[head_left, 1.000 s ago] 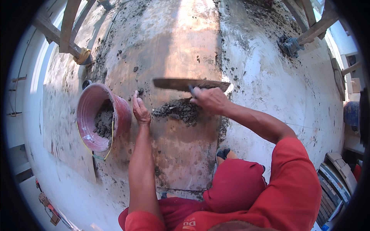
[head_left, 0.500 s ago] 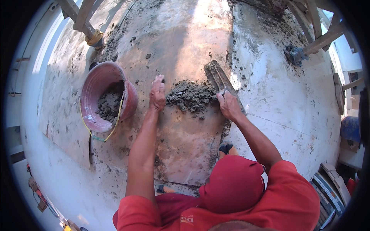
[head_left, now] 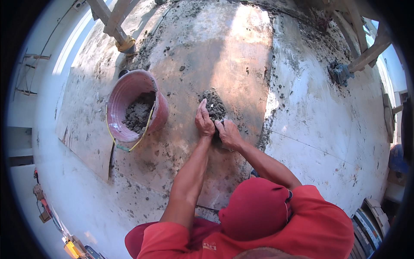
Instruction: The person applies mortar to a floor surface using a trowel, spreading it evenly and occasionally scooping more from a bucket.
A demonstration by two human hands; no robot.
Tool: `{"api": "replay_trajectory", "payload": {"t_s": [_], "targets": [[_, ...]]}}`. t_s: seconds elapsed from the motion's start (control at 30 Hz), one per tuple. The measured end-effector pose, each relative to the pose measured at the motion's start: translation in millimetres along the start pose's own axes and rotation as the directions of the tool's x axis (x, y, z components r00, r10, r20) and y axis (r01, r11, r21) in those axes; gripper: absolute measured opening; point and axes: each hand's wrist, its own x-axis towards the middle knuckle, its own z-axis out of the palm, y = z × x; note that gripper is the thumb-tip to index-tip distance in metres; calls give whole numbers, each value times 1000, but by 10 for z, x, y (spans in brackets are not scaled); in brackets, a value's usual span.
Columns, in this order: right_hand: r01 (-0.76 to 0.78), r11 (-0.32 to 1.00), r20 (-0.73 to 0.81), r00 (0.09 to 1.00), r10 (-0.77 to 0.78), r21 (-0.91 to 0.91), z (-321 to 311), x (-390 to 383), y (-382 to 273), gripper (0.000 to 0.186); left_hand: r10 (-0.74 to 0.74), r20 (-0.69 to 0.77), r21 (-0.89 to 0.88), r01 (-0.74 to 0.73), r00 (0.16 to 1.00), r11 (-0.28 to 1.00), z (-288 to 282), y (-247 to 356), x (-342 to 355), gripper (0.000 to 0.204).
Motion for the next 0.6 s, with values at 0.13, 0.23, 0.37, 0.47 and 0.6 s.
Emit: {"api": "replay_trajectory", "payload": {"t_s": [0.13,0.23,0.37,0.47,0.6], "targets": [[-174,968,60,984,166,178,-197,6,-426,48,-25,-82,-157,11,996,987,-154,222,4,54],[-47,983,13,999,45,179,-454,70,-916,44,-28,-137,-255,-8,990,967,-389,610,178,56],[138,957,52,986,-156,257,-759,463,-1790,31,88,-295,-301,-180,951,937,-1039,1196,730,58],[341,921,87,928,-361,188,-742,765,-2422,24,272,-493,-43,-336,826,941,-1675,1432,1177,57],[525,851,164,838,-520,15,-418,1117,-2762,35,55,-670,-247,-292,740,924,-2232,1301,1351,53]]}}
